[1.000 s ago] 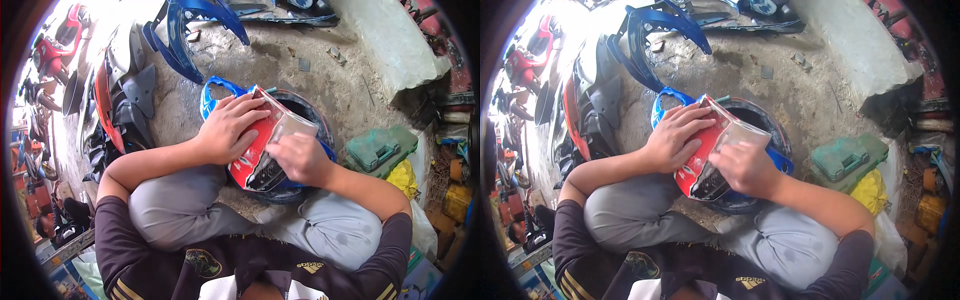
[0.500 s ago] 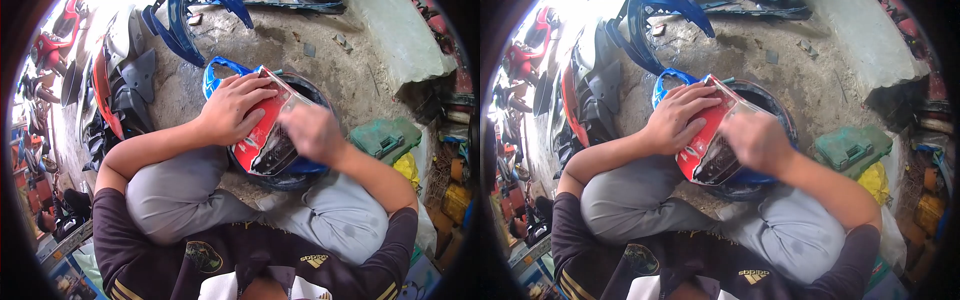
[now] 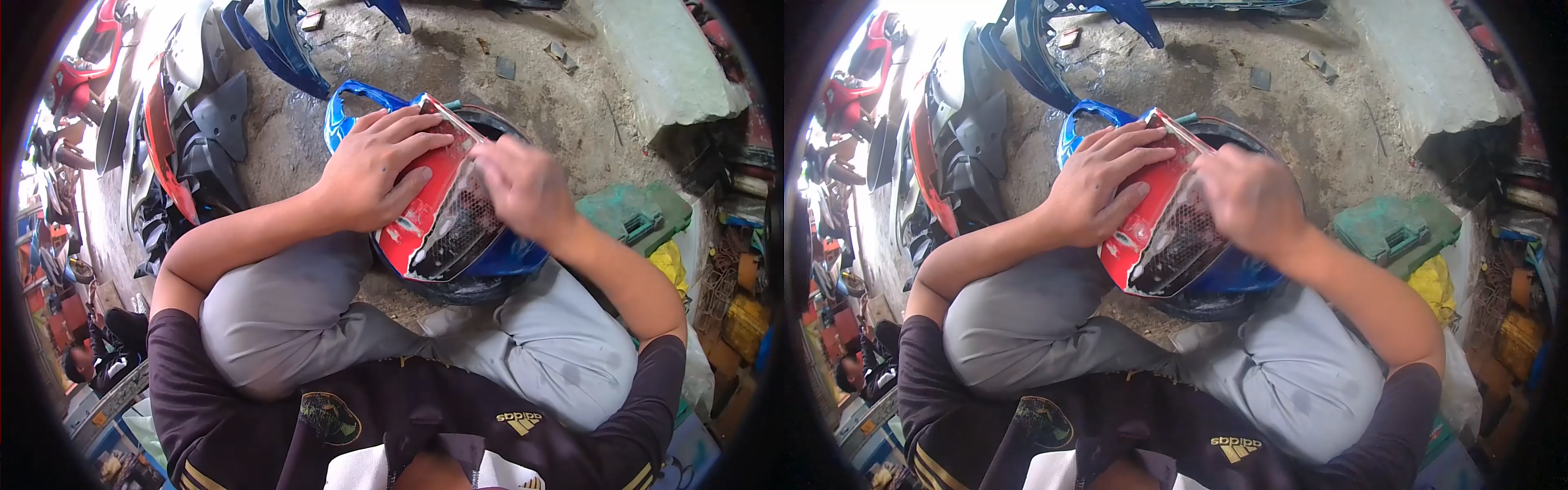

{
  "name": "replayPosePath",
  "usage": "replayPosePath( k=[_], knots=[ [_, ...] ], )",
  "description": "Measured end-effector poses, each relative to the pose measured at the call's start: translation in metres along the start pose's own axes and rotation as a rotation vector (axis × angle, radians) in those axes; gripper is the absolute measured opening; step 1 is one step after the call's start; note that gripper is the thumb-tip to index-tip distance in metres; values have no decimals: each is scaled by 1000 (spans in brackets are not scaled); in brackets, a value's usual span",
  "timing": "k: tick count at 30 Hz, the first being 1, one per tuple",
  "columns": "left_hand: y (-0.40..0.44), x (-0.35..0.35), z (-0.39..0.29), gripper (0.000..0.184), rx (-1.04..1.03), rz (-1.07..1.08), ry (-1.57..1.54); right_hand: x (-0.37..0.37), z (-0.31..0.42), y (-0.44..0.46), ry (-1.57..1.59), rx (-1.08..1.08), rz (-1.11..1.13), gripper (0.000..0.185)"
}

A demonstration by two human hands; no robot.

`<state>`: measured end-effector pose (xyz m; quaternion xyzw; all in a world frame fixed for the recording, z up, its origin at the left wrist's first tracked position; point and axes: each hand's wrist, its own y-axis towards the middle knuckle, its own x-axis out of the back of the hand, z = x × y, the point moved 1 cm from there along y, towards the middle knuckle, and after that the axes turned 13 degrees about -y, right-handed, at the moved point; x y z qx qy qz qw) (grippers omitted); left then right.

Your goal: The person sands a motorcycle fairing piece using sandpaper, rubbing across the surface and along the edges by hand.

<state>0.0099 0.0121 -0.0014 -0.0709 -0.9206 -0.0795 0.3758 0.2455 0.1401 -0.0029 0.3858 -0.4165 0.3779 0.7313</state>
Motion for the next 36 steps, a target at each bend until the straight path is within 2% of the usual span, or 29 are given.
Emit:
replayPosePath(
  k=[3, 5, 7, 8, 11, 13, 15, 17, 18, 21, 23, 25, 27, 28, 31, 32, 35, 36],
  knots=[
    [-2, 1, 0, 56, 2, 9, 12, 4, 44, -24, -27, 391, 22, 23],
    [-3, 0, 0, 56, -3, 1, 11, 11, 42, -21, -55, 455, 54, 21],
    [-4, -2, 3, 56, -5, -3, 3, -4, 14, -9, 27, 211, -9, 20],
    [-4, -3, 3, 56, -8, -9, 0, -3, 7, -4, 96, -30, -3, 19],
    [-3, -2, 2, 56, -2, -5, 7, -8, 11, -10, -17, 69, -71, 20],
    [-3, 1, -1, 56, -7, -5, 11, -2, 37, -24, -39, 311, -21, 19],
    [-3, 0, -1, 56, -11, -5, 9, 6, 42, -20, -55, 397, 8, 19],
    [-3, -2, 1, 56, -17, -16, 0, -5, 15, -8, 24, 202, -39, 19],
    [-3, -2, 3, 56, -21, -17, -15, -8, 6, -3, 88, -12, -52, 19],
    [-2, 0, 0, 55, -7, -2, 10, -2, 12, -10, -151, 153, -9, 21],
    [-3, 1, -1, 54, -12, -5, 21, -3, 41, -27, -22, 391, -31, 24],
    [-3, 0, -1, 54, -17, -10, 20, 9, 41, -19, -55, 493, 23, 22],
    [-2, -2, 1, 54, -20, -19, 10, -8, 10, -9, 4, 252, -47, 20],
    [-2, -2, 3, 54, -18, -19, -6, -8, 2, -2, 74, -8, -24, 17],
    [-2, -1, 1, 53, -8, -3, 4, -3, 10, -4, -48, 144, -50, 17],
    [-2, -1, 0, 53, -8, -5, 10, -1, 23, -11, -58, 292, -66, 17],
    [-3, -1, 0, 53, -6, -4, 19, 9, 32, -12, -155, 437, -6, 17],
    [-3, -1, 0, 53, -6, -5, 14, 1, 18, -6, -99, 335, -50, 17]
  ],
)
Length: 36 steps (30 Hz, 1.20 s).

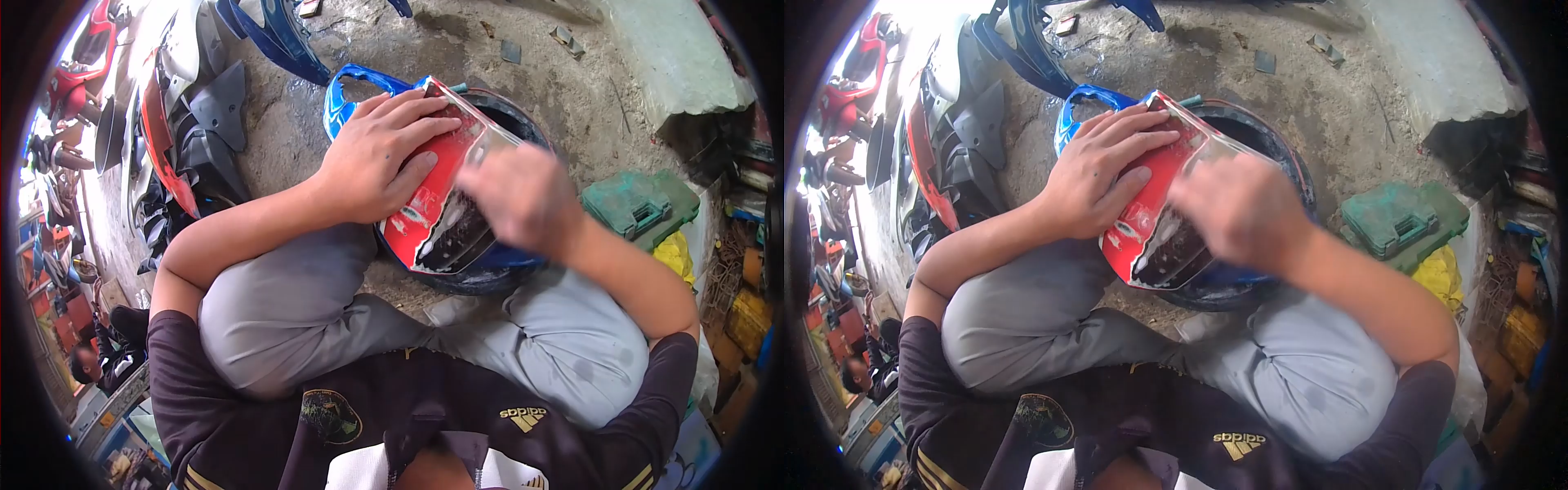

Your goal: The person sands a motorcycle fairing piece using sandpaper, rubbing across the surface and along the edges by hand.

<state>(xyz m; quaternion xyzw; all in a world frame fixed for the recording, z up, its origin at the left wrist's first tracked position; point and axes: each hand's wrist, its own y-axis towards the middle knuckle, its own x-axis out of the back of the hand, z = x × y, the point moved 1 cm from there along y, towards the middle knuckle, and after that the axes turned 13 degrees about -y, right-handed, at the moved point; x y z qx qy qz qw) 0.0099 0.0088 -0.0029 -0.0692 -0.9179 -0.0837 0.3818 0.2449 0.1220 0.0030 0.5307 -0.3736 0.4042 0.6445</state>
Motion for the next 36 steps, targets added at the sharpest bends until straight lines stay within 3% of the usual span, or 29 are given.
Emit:
replayPosePath(
  k=[1, 3, 9, 11, 13, 16, 19, 21, 23, 26, 27, 30, 33, 36],
  knots=[
    [1, 0, 0, 53, -1, -7, -5, -7, -16, 1, 50, -168, -5, 19],
    [1, 0, 0, 54, 1, -3, -12, -10, -35, 1, -1, -280, 33, 21],
    [0, 1, -1, 55, -5, 2, 1, 7, 11, -1, 55, 70, 45, 24],
    [0, 0, 1, 55, -7, -7, -9, -12, -17, -4, 63, -78, -26, 24],
    [0, -1, 1, 55, -5, -7, -13, -13, -35, -4, 74, -331, 52, 23],
    [2, 0, 0, 55, -14, -10, -12, -2, -3, 1, 11, -31, -52, 23],
    [1, 0, 1, 55, -22, -17, 1, 15, 26, 3, 53, 95, 79, 24],
    [0, -2, 3, 55, -22, -16, 9, 3, 4, 4, 51, -10, 36, 22],
    [0, -2, 2, 55, -11, -15, -1, -10, -27, 1, 17, -303, 86, 20],
    [5, 0, 2, 56, -10, -11, -4, 0, -24, 3, -189, -200, 163, 19],
    [4, 1, 1, 56, -8, -7, -5, 3, -6, 5, -99, -82, 44, 20],
    [2, 0, 1, 56, -8, 0, 4, 16, 27, 0, 2, 100, 62, 23],
    [-1, 0, 2, 55, -2, 1, 2, -6, -21, -3, 23, -173, 38, 28],
    [3, 0, 0, 56, -3, -2, -11, -3, -31, -6, -184, -181, 141, 29]
  ],
)
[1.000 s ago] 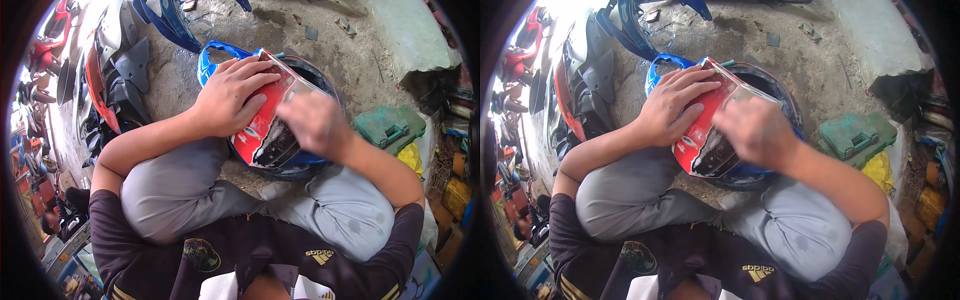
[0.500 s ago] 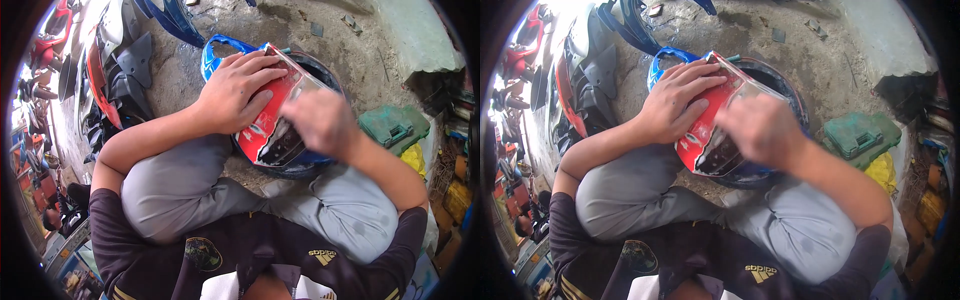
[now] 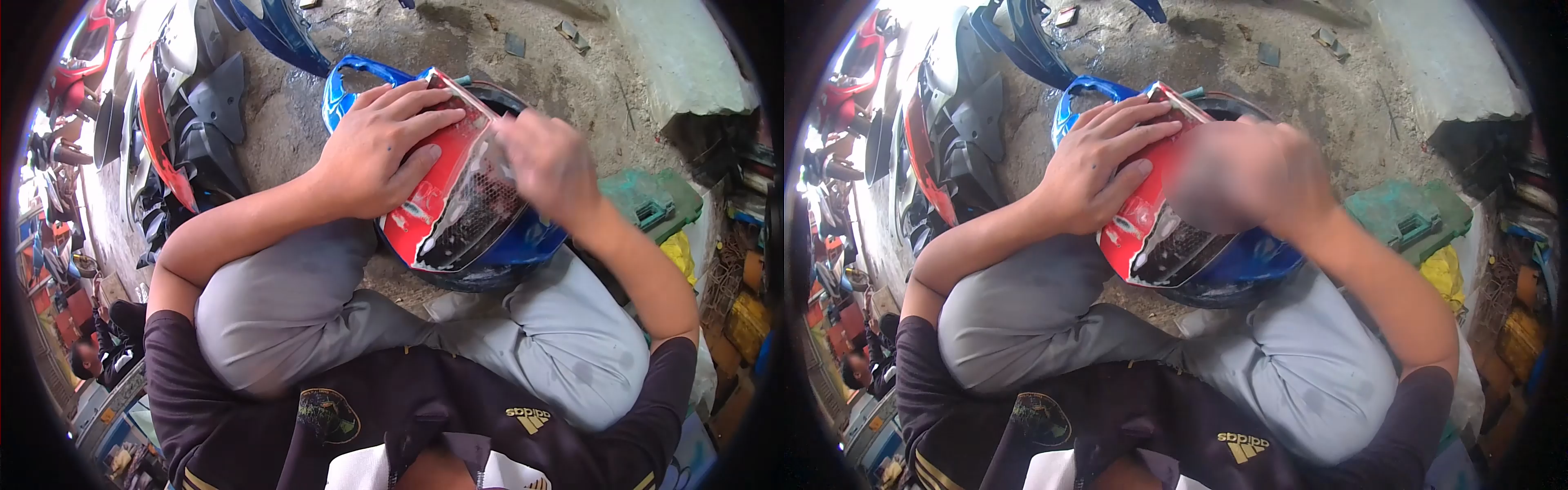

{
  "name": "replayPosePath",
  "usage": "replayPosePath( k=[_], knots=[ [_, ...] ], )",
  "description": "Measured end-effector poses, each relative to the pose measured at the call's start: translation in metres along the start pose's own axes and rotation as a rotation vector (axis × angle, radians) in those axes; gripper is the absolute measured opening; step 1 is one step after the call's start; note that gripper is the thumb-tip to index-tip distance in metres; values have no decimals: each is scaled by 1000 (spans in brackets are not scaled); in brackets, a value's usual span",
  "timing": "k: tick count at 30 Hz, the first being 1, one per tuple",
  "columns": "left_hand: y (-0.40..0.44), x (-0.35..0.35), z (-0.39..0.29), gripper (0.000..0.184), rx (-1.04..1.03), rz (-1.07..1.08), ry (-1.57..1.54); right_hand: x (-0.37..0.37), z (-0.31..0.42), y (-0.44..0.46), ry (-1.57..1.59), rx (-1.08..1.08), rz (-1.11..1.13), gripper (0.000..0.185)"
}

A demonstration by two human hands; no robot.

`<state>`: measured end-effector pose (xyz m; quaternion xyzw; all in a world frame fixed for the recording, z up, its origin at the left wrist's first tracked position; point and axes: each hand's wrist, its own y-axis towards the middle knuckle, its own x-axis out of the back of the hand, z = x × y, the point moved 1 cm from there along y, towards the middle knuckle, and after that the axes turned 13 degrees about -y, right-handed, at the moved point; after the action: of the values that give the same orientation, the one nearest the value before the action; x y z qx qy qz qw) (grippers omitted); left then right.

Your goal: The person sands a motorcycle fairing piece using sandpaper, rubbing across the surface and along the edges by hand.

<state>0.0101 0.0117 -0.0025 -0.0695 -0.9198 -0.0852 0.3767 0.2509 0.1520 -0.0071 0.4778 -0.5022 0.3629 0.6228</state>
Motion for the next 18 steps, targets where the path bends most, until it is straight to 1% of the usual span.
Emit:
replayPosePath(
  k=[3, 4, 7, 8, 11, 12, 13, 15, 17, 18],
  knots=[
    [-1, 0, -1, 56, -6, 2, 13, 26, 49, -11, 92, 279, -80, 25],
    [-1, 0, -1, 55, -9, -1, 21, 31, 53, -11, 188, 293, -40, 25],
    [-2, -1, 1, 55, -4, -6, 15, 0, 18, 1, 180, 114, -135, 24],
    [-2, -1, 1, 55, -1, -6, 8, -4, 5, 5, 141, -77, -13, 21],
    [2, 1, 3, 55, -10, -5, 6, 6, 9, 9, -74, -14, 80, 21],
    [2, 1, 2, 55, -10, -2, 12, 18, 30, 7, -157, 102, 15, 21],
    [1, 1, 1, 55, -7, 3, 15, 29, 49, -1, -78, 182, 15, 21],
    [0, 0, 2, 55, -13, -3, 23, 36, 60, -6, 111, 272, -68, 16],
    [-4, -1, 1, 55, -9, -1, 18, 19, 39, 1, 214, 121, -75, 13],
    [-3, 0, 2, 55, -9, -1, 12, 9, 24, 5, 220, -44, -54, 9]
  ],
)
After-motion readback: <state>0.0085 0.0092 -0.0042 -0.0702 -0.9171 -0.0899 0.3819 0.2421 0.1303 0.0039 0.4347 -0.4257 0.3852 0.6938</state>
